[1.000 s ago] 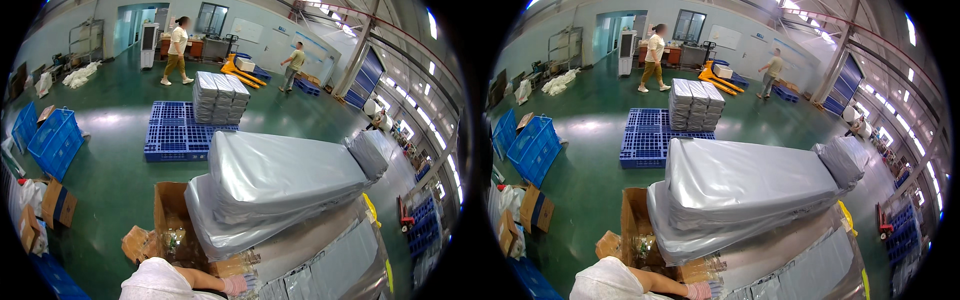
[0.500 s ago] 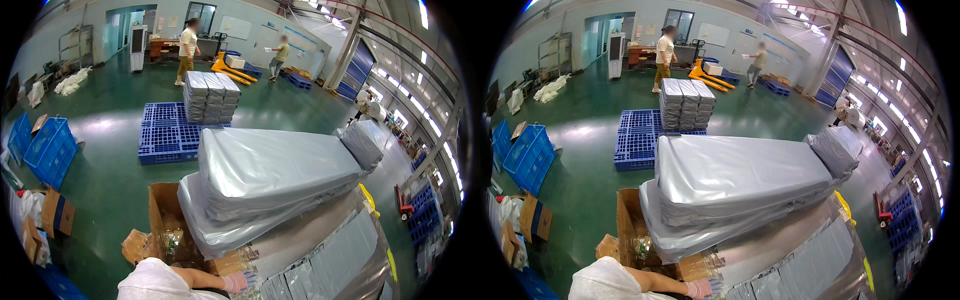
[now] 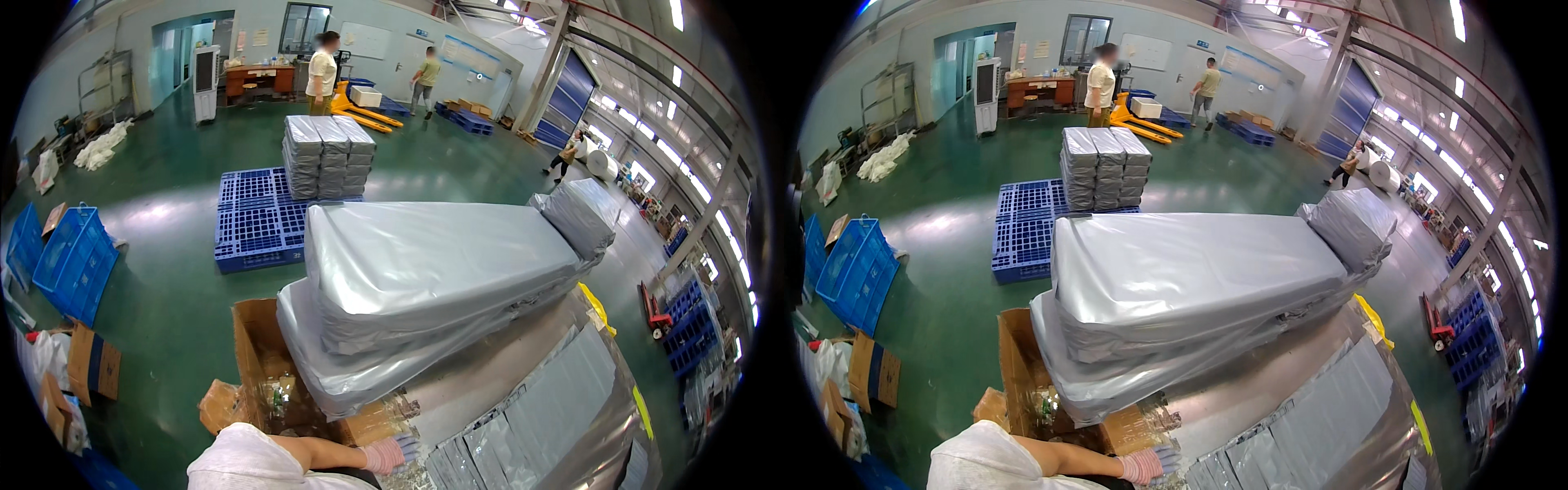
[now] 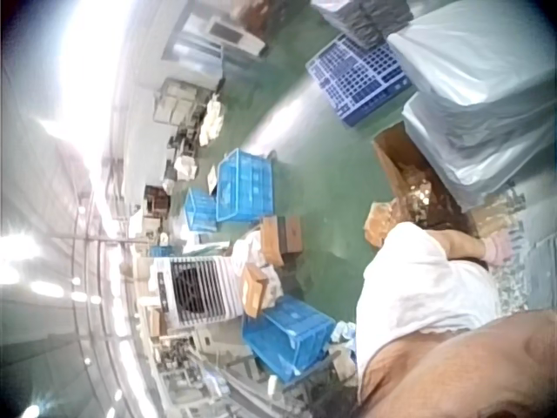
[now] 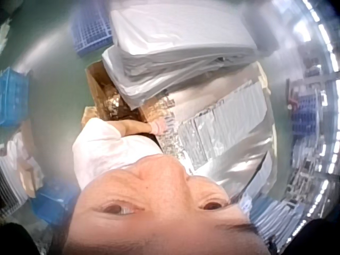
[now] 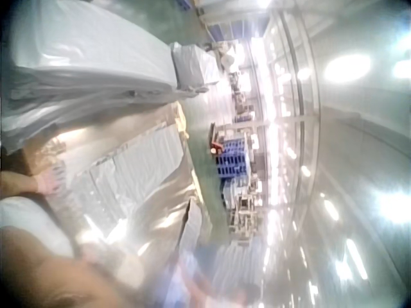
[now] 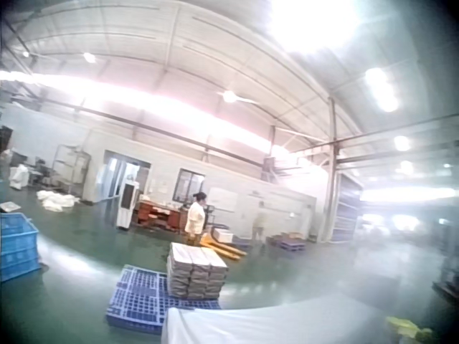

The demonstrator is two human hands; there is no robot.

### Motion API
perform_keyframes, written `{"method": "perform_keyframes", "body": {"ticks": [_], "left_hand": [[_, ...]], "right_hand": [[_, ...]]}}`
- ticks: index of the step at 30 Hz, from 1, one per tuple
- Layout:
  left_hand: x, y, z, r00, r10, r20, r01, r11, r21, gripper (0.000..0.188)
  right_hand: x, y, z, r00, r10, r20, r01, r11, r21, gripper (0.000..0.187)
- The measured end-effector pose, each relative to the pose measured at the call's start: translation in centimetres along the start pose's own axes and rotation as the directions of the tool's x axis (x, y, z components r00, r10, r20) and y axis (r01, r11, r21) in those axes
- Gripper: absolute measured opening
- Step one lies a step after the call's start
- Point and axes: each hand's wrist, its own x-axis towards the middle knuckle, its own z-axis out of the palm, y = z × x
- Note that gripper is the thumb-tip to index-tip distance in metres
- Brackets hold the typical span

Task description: The person places tissue packs into plastic film by hand, folds the film over the packages, and places the wrapped bundles onto a nearby stack.

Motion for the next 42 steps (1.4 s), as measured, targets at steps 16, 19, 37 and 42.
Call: {"method": "perform_keyframes", "body": {"ticks": [16, 19, 37, 42], "left_hand": [[0.3, 0.9, -2.0, 1.0, -0.003, 0.016, 0.002, 0.999, 0.05, 0.051], [0.1, 0.9, -2.0, 1.0, -0.008, -0.002, 0.008, 0.999, 0.053, 0.051], [-0.7, -0.2, -3.2, 0.995, 0.035, -0.096, -0.017, 0.982, 0.189, 0.052], [1.8, 2.4, -4.3, 0.988, -0.003, 0.156, -0.012, 0.996, 0.089, 0.059]], "right_hand": [[-1.0, 2.2, 0.3, 0.998, 0.065, -0.022, -0.066, 0.998, -0.007, 0.037], [-1.4, 2.4, 0.4, 0.997, 0.068, -0.025, -0.068, 0.998, -0.009, 0.036], [-4.9, 6.7, 2.6, 0.855, 0.5, 0.135, -0.505, 0.863, 0.003, 0.045], [-5.6, 9.6, 1.0, 0.826, 0.543, 0.15, -0.556, 0.829, 0.057, 0.069]]}}
